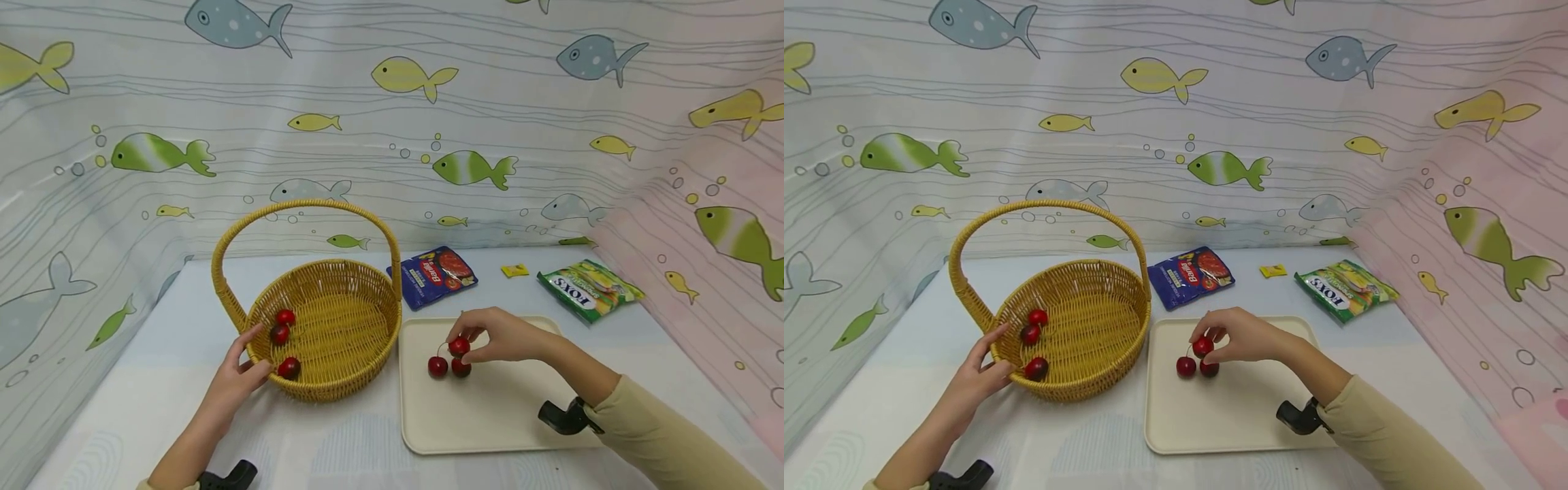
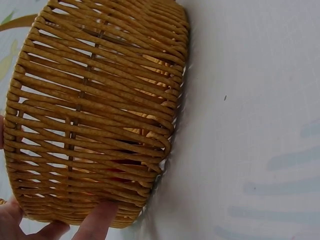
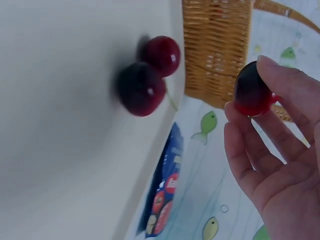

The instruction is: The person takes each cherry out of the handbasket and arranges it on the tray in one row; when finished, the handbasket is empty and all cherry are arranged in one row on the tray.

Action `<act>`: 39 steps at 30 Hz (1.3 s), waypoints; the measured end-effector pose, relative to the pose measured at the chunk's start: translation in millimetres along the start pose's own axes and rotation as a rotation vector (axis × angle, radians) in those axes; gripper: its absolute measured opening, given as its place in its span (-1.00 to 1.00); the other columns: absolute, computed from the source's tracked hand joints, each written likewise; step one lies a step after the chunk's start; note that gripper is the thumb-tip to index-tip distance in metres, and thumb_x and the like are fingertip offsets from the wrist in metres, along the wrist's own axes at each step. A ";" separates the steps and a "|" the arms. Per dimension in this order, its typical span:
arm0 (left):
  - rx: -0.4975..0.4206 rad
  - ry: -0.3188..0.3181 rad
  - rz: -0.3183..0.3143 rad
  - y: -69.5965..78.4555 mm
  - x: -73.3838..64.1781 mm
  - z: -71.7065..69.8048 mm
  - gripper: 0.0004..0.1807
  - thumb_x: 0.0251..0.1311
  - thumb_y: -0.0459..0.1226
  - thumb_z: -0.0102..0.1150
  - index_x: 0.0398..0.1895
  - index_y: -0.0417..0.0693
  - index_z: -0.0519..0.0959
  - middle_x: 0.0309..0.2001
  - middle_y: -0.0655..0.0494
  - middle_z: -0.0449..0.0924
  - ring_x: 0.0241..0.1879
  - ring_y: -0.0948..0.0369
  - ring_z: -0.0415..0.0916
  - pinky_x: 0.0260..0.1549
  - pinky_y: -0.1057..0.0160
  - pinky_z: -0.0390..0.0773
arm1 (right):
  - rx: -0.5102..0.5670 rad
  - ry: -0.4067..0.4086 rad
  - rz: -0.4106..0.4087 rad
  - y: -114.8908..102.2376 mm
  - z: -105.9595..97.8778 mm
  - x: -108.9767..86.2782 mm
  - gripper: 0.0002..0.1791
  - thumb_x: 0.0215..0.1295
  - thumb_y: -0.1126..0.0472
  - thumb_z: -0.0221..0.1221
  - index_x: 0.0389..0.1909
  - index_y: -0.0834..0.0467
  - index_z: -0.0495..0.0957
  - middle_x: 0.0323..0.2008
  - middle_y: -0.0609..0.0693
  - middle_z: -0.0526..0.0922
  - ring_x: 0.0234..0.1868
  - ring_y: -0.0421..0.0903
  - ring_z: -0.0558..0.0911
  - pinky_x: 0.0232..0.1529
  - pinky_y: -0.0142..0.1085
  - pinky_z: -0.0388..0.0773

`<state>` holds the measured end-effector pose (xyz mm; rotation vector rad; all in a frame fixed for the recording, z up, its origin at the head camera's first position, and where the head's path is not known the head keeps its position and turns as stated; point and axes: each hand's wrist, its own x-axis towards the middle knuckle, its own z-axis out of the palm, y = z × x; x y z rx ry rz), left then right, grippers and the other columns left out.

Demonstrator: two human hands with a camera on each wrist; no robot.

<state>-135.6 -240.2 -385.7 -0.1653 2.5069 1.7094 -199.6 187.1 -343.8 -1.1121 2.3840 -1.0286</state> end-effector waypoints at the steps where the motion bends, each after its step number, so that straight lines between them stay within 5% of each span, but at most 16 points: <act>1: -0.001 0.000 -0.003 0.0 -0.2 0.0 -0.25 0.26 -0.34 -0.04 0.47 0.07 -0.11 0.42 -0.23 -0.30 0.24 -0.22 0.16 0.01 0.10 0.45 | 0.005 0.002 -0.002 3.4 0.9 -2.5 -0.72 0.09 0.25 0.33 -0.14 0.08 0.58 -0.20 -0.16 0.59 -0.17 -0.16 0.56 -0.10 -0.17 0.54; 16: -0.016 0.003 0.004 1.0 1.0 1.6 -0.25 0.25 -0.36 -0.05 0.46 0.07 -0.08 0.42 -0.21 -0.28 0.24 -0.21 0.16 0.00 0.14 0.47 | -0.056 0.040 0.015 39.1 6.8 -32.5 -0.73 0.06 0.30 0.33 -0.16 0.16 0.60 -0.21 -0.11 0.56 -0.20 -0.16 0.54 -0.13 -0.11 0.55; 39: -0.028 0.016 0.004 3.9 -2.4 1.9 -0.27 0.25 -0.35 -0.06 0.46 0.07 -0.07 0.42 -0.21 -0.27 0.23 -0.20 0.18 -0.01 0.11 0.47 | -0.067 0.013 0.063 55.7 18.1 -32.5 -0.73 0.01 0.31 0.36 -0.22 0.10 0.59 -0.22 -0.11 0.59 -0.18 -0.11 0.54 -0.12 -0.20 0.54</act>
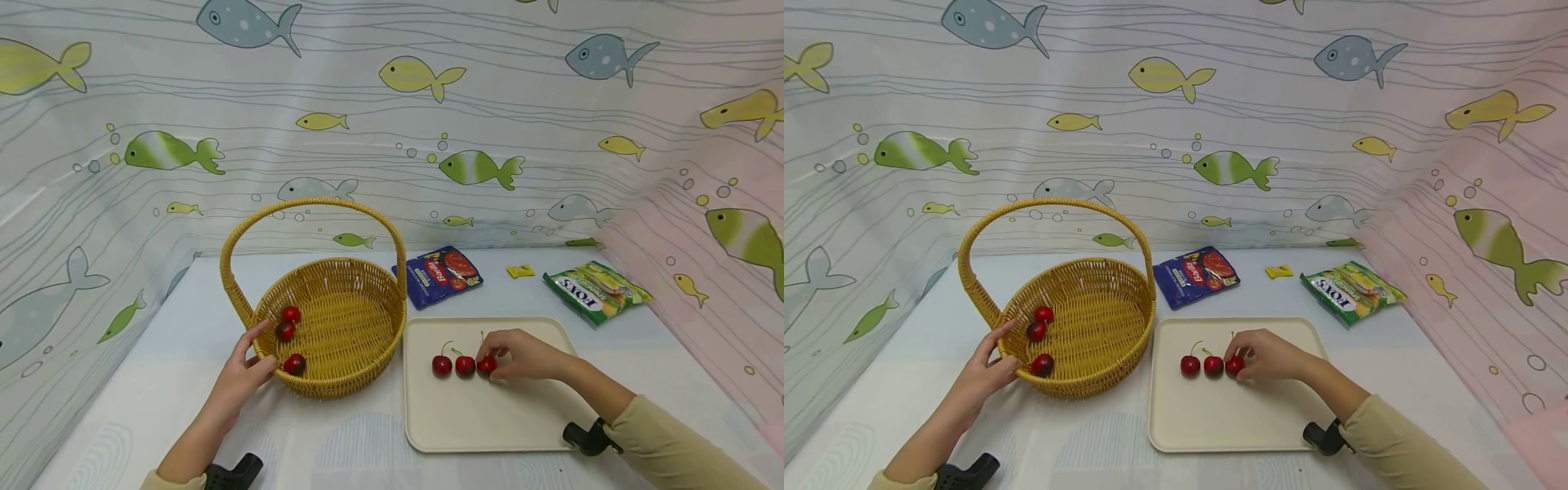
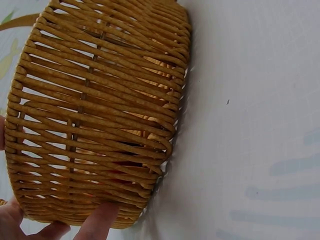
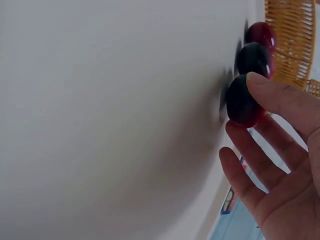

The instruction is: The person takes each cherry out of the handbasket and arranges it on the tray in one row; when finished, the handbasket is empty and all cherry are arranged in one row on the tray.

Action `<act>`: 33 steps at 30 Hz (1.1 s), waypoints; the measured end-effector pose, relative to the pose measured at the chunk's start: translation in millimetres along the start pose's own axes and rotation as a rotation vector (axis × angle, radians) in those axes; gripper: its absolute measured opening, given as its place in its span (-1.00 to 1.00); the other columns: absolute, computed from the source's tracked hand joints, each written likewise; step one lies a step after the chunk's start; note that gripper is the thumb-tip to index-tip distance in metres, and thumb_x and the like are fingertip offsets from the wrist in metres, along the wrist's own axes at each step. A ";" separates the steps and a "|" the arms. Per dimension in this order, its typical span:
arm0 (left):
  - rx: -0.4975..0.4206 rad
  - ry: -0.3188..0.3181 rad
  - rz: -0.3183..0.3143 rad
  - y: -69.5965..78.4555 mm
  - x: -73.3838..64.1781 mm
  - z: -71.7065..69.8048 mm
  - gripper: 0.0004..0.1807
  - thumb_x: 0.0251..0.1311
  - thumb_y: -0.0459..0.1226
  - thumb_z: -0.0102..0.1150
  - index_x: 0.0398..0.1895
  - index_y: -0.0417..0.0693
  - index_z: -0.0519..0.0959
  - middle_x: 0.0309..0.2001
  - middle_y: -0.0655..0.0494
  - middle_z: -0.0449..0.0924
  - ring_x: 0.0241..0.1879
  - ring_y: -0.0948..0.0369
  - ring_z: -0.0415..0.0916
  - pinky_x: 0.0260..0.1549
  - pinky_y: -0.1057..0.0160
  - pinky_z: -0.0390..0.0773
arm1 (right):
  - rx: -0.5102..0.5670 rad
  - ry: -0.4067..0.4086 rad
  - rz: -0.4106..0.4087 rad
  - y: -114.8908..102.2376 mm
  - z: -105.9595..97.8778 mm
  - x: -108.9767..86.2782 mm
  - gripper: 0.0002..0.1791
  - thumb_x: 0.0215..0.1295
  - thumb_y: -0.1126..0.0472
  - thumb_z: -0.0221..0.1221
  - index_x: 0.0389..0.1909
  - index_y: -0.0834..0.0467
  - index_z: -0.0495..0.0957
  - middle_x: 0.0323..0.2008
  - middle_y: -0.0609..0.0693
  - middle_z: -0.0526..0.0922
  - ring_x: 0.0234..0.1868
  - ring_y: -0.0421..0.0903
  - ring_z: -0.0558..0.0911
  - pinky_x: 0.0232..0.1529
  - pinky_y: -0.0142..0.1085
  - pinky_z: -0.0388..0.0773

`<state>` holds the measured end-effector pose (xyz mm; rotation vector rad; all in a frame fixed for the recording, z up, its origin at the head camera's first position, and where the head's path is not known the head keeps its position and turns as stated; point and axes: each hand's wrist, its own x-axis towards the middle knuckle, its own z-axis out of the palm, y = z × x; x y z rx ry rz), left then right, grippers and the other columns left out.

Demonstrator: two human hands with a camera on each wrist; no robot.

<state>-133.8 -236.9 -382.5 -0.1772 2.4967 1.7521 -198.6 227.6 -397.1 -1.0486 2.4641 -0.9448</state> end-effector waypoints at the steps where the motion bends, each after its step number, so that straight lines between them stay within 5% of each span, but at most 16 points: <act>1: 0.000 0.000 0.001 -0.1 0.2 0.0 -0.27 0.25 -0.35 -0.06 0.46 0.07 -0.07 0.42 -0.21 -0.27 0.23 -0.20 0.18 -0.01 0.13 0.47 | -0.001 -0.002 0.006 -0.5 -0.3 -0.1 -0.73 0.01 0.31 0.36 -0.22 0.10 0.59 -0.22 -0.11 0.58 -0.18 -0.10 0.54 -0.12 -0.19 0.54; 23: -0.012 -0.004 0.017 -0.7 0.7 -0.2 -0.27 0.25 -0.35 -0.05 0.46 0.05 -0.06 0.41 -0.22 -0.26 0.23 -0.22 0.18 -0.01 0.10 0.47 | -0.066 0.017 -0.025 -27.8 -26.8 7.7 -0.67 0.05 0.36 0.31 -0.12 0.07 0.57 -0.15 -0.04 0.59 -0.11 0.05 0.55 -0.09 -0.07 0.52; 33: -0.020 -0.008 0.009 -3.8 1.0 -0.7 -0.27 0.25 -0.35 -0.04 0.46 0.05 -0.07 0.41 -0.22 -0.27 0.24 -0.22 0.16 0.01 0.07 0.45 | -0.116 0.041 -0.125 -61.3 -43.0 32.8 -0.65 0.03 0.30 0.35 -0.13 0.01 0.58 -0.16 -0.22 0.57 -0.10 -0.20 0.53 -0.06 -0.25 0.51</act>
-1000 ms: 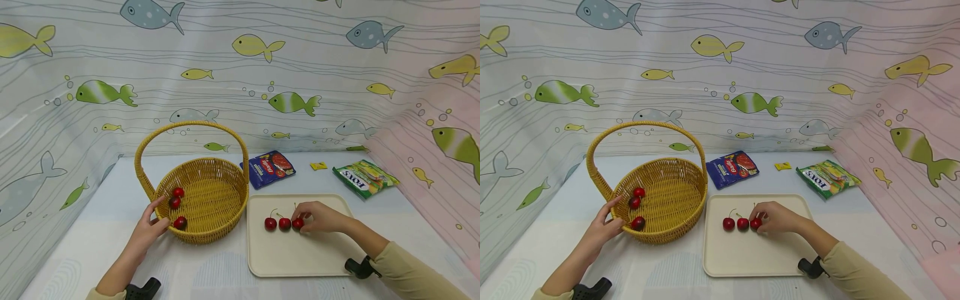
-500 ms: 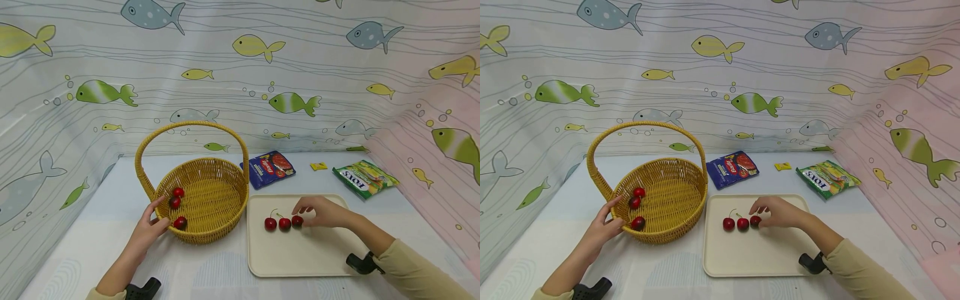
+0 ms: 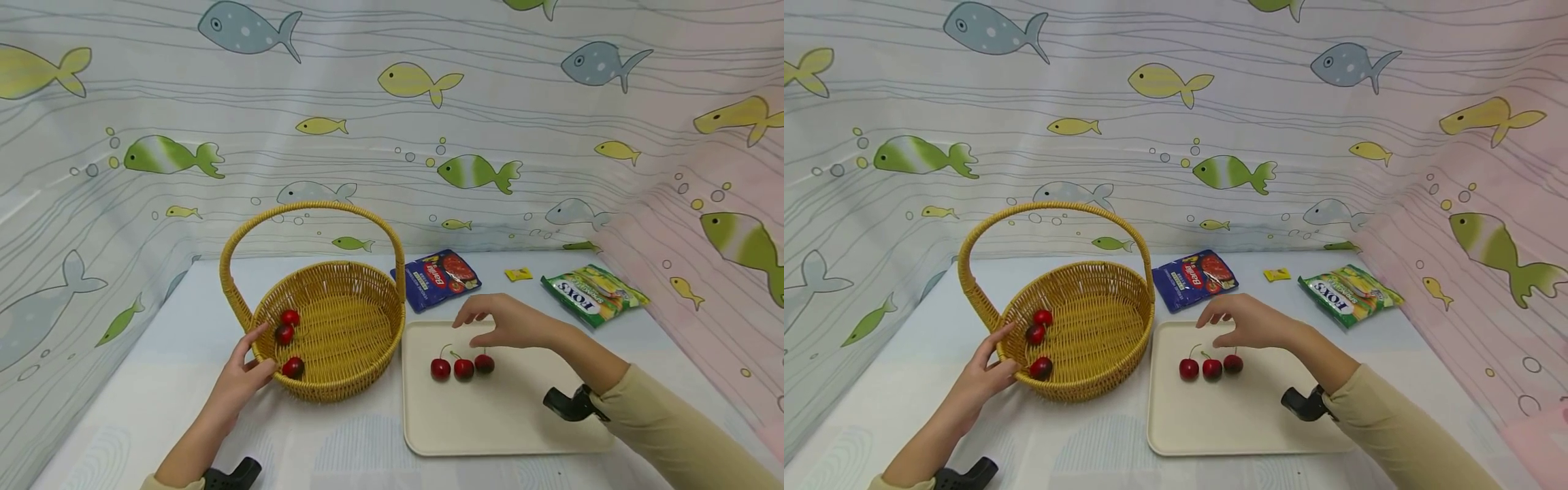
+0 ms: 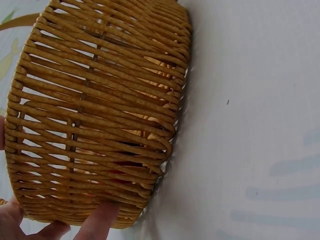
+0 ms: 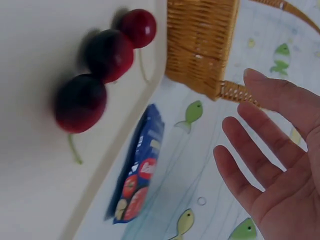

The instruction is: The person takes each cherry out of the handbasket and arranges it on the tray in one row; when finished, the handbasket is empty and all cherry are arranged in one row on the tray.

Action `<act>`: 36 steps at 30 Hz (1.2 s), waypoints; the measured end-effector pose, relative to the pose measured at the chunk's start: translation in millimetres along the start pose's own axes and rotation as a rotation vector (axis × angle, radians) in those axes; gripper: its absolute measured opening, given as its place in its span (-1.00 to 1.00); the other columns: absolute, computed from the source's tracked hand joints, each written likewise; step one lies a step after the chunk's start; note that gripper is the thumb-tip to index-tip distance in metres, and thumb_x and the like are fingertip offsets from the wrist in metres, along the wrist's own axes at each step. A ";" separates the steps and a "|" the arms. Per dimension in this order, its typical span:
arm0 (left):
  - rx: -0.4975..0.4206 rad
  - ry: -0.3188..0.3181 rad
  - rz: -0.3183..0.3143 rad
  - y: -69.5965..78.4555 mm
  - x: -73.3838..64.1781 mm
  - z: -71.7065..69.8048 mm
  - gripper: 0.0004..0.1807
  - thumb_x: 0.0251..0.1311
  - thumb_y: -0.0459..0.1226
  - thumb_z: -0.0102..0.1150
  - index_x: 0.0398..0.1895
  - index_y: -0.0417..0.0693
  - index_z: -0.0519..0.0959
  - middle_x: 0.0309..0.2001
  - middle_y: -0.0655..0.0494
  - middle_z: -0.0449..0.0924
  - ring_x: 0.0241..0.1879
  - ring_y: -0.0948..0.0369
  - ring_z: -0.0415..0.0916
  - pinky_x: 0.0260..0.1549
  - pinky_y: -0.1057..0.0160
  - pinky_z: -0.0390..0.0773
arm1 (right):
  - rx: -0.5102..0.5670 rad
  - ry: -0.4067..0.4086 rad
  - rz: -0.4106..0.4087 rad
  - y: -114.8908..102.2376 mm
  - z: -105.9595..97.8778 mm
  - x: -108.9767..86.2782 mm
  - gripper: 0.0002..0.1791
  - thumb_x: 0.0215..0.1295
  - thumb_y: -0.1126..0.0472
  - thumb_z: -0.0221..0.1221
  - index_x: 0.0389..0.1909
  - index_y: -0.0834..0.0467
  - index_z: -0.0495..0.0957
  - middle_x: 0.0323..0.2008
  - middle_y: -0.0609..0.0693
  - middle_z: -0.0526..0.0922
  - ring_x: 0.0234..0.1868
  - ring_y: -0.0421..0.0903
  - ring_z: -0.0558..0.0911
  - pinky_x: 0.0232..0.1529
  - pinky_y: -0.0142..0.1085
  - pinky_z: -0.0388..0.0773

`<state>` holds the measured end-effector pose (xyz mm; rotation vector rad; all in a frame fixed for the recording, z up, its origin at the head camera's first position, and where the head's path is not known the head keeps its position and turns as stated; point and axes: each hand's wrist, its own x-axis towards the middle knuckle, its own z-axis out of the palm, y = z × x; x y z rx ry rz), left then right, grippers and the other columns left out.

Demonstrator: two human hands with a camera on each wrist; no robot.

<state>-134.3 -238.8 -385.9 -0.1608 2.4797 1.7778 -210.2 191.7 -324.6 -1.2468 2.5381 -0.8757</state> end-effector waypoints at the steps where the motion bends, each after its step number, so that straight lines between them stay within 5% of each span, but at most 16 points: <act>1: 0.001 0.000 -0.001 -0.3 0.2 0.2 -0.27 0.25 -0.35 -0.04 0.46 0.06 -0.07 0.41 -0.22 -0.27 0.24 -0.22 0.16 0.02 0.06 0.45 | 0.004 -0.001 -0.010 -2.3 -0.5 3.1 -0.65 0.04 0.30 0.35 -0.12 0.01 0.58 -0.16 -0.22 0.58 -0.10 -0.20 0.53 -0.06 -0.25 0.51; 24: 0.015 -0.009 -0.012 -2.1 -0.4 -1.5 -0.25 0.26 -0.34 -0.04 0.46 0.06 -0.09 0.41 -0.24 -0.29 0.24 -0.24 0.15 -0.01 0.09 0.48 | 0.019 -0.059 -0.221 -42.5 13.0 84.2 -0.68 0.07 0.34 0.33 -0.11 0.16 0.58 -0.12 -0.04 0.58 -0.09 -0.06 0.53 -0.08 -0.35 0.49; 36: 0.022 -0.006 -0.010 -0.7 -0.7 -0.2 -0.25 0.26 -0.33 -0.04 0.46 0.06 -0.10 0.41 -0.25 -0.30 0.25 -0.27 0.12 -0.01 0.06 0.47 | 0.053 -0.112 -0.202 -53.8 23.4 121.6 -0.68 0.08 0.39 0.29 -0.09 0.22 0.57 -0.11 0.03 0.59 -0.08 -0.12 0.53 -0.02 -0.24 0.49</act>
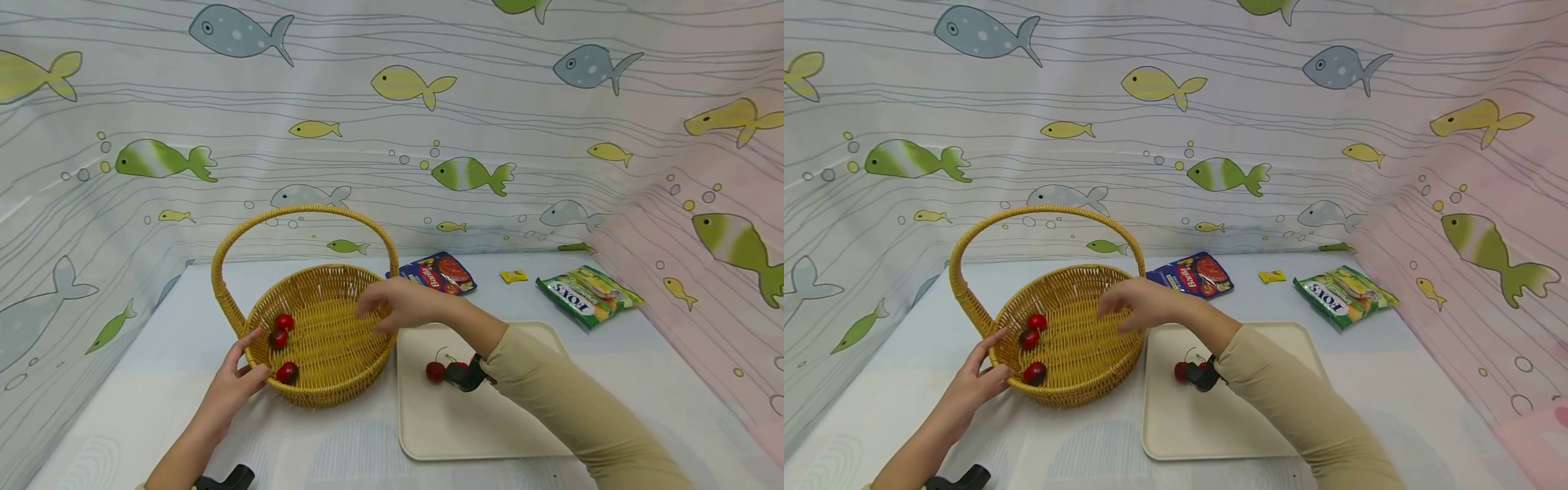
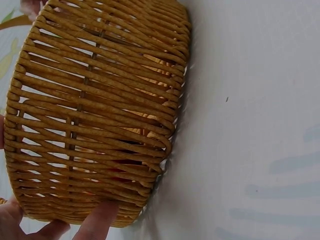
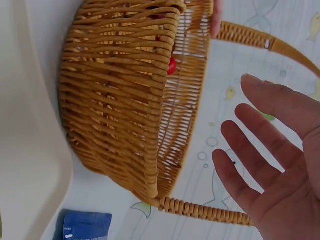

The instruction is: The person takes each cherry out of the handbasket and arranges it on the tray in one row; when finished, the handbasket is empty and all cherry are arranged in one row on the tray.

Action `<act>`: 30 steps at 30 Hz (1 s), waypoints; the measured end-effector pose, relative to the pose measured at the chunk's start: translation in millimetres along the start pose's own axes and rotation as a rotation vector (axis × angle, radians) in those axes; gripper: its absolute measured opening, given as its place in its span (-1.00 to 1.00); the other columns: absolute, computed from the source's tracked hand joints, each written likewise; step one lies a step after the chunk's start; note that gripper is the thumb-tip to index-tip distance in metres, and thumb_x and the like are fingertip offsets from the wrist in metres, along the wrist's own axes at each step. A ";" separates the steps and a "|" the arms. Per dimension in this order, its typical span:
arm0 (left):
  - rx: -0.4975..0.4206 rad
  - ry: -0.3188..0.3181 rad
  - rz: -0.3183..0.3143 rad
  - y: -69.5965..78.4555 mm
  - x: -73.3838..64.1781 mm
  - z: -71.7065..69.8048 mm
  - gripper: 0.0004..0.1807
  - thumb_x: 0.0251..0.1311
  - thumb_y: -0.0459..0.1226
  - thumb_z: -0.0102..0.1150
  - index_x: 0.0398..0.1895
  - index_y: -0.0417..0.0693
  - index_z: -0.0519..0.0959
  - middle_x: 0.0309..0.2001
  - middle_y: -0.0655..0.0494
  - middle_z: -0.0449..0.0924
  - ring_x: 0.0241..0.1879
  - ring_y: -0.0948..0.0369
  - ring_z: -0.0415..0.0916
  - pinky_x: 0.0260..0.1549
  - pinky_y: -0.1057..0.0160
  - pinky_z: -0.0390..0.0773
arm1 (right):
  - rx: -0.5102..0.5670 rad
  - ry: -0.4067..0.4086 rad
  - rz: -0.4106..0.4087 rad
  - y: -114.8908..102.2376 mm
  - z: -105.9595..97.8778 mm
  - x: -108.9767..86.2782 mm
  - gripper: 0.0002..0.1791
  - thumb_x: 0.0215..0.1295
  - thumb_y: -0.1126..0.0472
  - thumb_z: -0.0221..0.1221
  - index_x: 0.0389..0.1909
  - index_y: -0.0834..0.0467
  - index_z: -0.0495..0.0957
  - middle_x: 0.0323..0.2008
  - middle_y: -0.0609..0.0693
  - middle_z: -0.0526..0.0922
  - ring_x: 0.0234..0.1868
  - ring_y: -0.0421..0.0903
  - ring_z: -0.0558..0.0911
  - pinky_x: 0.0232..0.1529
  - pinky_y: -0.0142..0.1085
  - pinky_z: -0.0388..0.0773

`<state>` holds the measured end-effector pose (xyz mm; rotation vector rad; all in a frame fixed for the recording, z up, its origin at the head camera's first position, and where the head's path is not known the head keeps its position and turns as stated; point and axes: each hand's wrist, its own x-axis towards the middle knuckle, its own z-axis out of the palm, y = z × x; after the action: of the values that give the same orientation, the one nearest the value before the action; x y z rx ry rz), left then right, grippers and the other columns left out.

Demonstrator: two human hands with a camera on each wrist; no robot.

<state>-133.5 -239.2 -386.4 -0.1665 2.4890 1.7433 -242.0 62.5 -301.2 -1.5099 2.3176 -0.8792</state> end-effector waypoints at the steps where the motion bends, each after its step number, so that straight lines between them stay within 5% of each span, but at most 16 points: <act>1: 0.000 0.000 0.002 -0.1 0.0 -0.1 -0.25 0.26 -0.33 -0.04 0.46 0.06 -0.10 0.41 -0.25 -0.30 0.25 -0.27 0.12 -0.01 0.06 0.47 | 0.000 -0.004 -0.004 0.3 0.5 3.3 -0.68 0.08 0.39 0.29 -0.09 0.23 0.57 -0.11 0.03 0.59 -0.08 -0.12 0.53 -0.02 -0.24 0.49; 22: 0.011 -0.001 -0.007 1.6 2.6 -0.1 -0.24 0.25 -0.34 -0.04 0.47 0.08 -0.11 0.42 -0.23 -0.31 0.24 -0.24 0.14 0.01 0.05 0.45 | 0.066 -0.084 0.095 13.3 17.2 77.7 -0.70 0.09 0.38 0.29 -0.11 0.18 0.58 -0.13 -0.05 0.60 -0.05 -0.06 0.56 -0.04 -0.39 0.47; 30: -0.006 -0.006 -0.030 1.2 3.3 0.3 -0.23 0.24 -0.34 -0.04 0.47 0.09 -0.12 0.42 -0.24 -0.33 0.25 -0.25 0.12 0.02 0.01 0.43 | 0.105 -0.129 0.139 21.5 32.3 107.9 -0.68 0.12 0.39 0.27 -0.06 0.22 0.57 -0.06 0.09 0.58 -0.02 -0.07 0.54 -0.13 -0.52 0.45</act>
<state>-137.0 -238.6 -385.8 -0.1978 2.4639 1.7369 -289.2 -38.9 -326.6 -1.3064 2.2163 -0.8280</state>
